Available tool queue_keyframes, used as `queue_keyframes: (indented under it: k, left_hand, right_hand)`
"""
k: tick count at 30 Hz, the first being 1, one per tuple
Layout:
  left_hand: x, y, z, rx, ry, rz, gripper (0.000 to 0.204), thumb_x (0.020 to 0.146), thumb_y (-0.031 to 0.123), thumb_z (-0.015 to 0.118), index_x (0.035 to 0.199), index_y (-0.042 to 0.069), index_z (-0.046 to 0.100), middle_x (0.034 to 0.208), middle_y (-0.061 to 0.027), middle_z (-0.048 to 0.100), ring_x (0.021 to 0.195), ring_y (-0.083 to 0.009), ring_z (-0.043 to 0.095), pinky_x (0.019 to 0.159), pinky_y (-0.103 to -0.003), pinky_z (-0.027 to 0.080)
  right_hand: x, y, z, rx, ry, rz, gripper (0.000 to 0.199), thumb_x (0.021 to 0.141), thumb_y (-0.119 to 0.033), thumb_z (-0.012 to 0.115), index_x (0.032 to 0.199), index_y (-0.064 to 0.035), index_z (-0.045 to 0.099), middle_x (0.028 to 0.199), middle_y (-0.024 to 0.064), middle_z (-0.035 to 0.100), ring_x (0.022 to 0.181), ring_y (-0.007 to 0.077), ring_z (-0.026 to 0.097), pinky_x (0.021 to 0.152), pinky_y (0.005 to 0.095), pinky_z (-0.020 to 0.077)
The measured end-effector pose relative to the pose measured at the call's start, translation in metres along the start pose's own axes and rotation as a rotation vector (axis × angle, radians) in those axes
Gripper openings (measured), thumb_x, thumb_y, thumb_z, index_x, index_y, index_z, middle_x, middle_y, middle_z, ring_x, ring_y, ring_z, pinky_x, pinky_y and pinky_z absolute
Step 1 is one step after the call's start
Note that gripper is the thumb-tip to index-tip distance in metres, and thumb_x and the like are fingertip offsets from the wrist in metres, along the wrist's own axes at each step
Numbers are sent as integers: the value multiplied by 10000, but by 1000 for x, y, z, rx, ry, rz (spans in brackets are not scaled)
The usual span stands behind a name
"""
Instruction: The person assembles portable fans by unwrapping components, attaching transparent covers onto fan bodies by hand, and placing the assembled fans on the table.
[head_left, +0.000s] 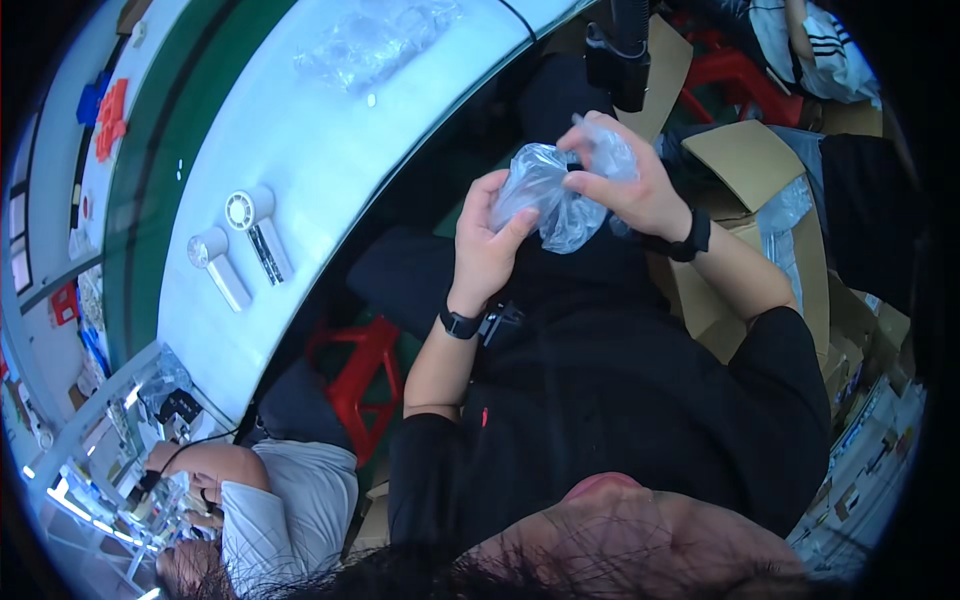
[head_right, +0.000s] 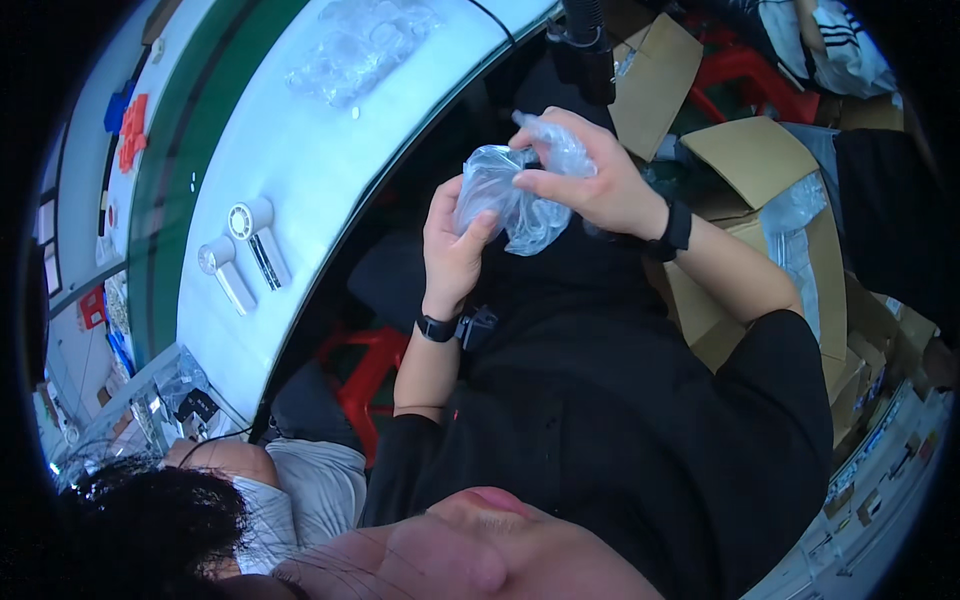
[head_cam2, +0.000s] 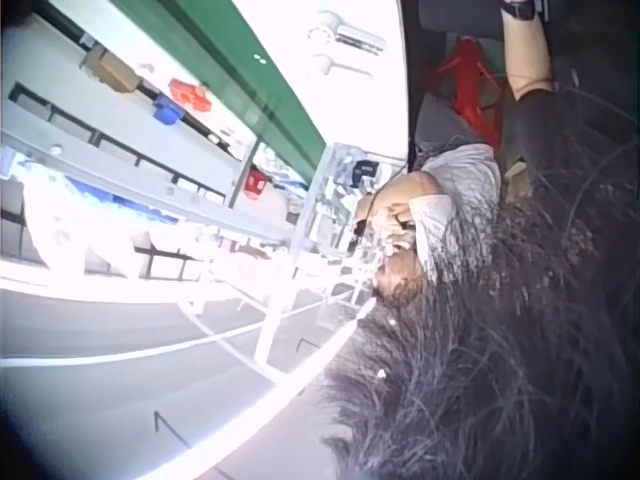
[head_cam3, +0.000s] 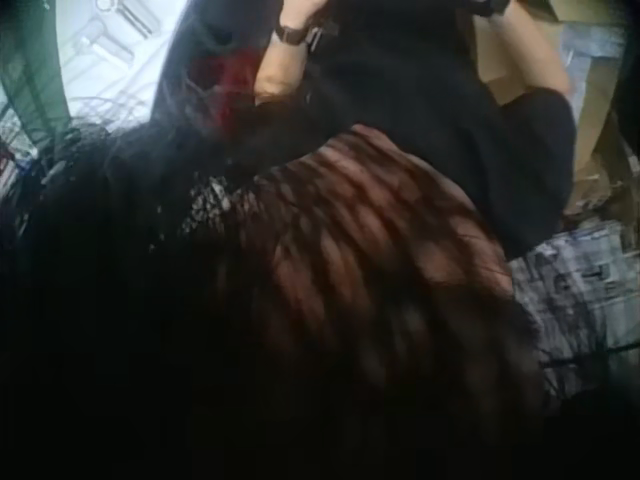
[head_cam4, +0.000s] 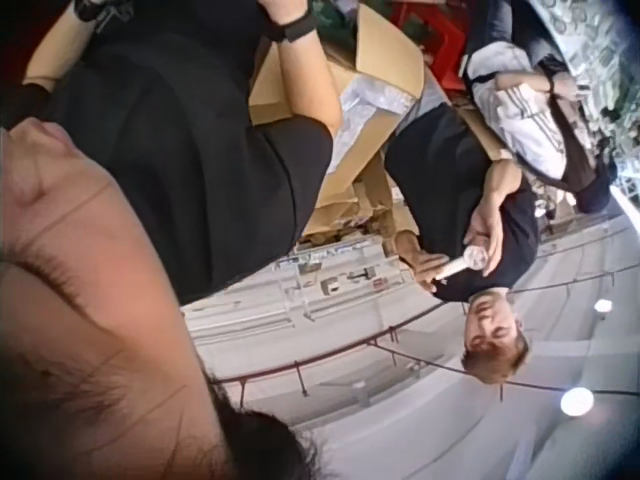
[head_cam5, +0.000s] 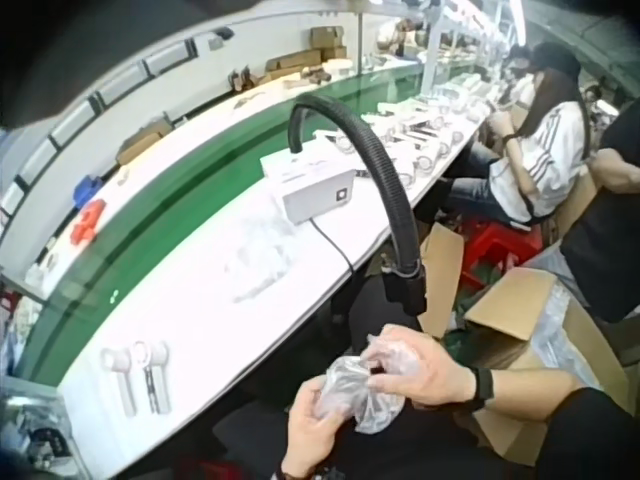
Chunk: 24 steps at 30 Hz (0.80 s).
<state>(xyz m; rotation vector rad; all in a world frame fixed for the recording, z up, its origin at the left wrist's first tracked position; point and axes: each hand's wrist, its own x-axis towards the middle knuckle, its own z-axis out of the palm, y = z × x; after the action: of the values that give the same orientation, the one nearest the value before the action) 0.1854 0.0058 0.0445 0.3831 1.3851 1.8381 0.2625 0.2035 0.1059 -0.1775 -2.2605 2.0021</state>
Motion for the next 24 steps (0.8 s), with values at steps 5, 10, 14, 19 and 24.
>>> queue_keyframes:
  k: [5, 10, 14, 19, 24]
  left_hand:
    - [1, 10, 2, 356, -112, 146, 475, 822, 193, 772, 1210, 39, 546, 1098, -141, 650, 993, -253, 664, 837, -312, 509]
    - [8, 23, 6, 641, -200, 165, 479, 828, 226, 764, 1227, 73, 547, 1031, -146, 677, 927, -305, 692, 802, -337, 524]
    - [8, 21, 7, 691, -294, 204, 429, 851, 237, 729, 1220, 105, 556, 1017, -151, 676, 929, -344, 687, 779, -351, 531]
    - [5, -1, 9, 432, -240, 100, 349, 900, 219, 667, 1209, 101, 558, 969, -124, 665, 862, -269, 683, 757, -321, 515]
    - [1, -24, 11, 241, -266, -109, 259, 968, 185, 593, 1192, 61, 555, 966, -51, 640, 876, -124, 613, 776, -273, 484]
  right_hand:
    - [-6, 8, -6, -206, -209, -37, 251, 886, -177, 714, 1071, -18, 657, 917, 64, 657, 840, 163, 615, 795, 281, 492]
    - [-4, 10, -15, 3, -384, 153, 157, 874, -136, 713, 943, -5, 662, 792, 54, 627, 781, 166, 612, 741, 268, 478]
    - [-11, 15, -21, 305, -405, 425, 170, 875, -135, 707, 956, -15, 616, 799, 47, 605, 764, 164, 600, 730, 282, 476]
    - [-20, 18, -6, 381, -217, 447, 171, 906, -125, 671, 1002, -43, 556, 838, 20, 568, 792, 124, 575, 720, 268, 463]
    - [-27, 32, 7, -385, -143, -119, 112, 959, -105, 595, 1021, -77, 505, 905, -13, 535, 808, 71, 522, 708, 236, 429]
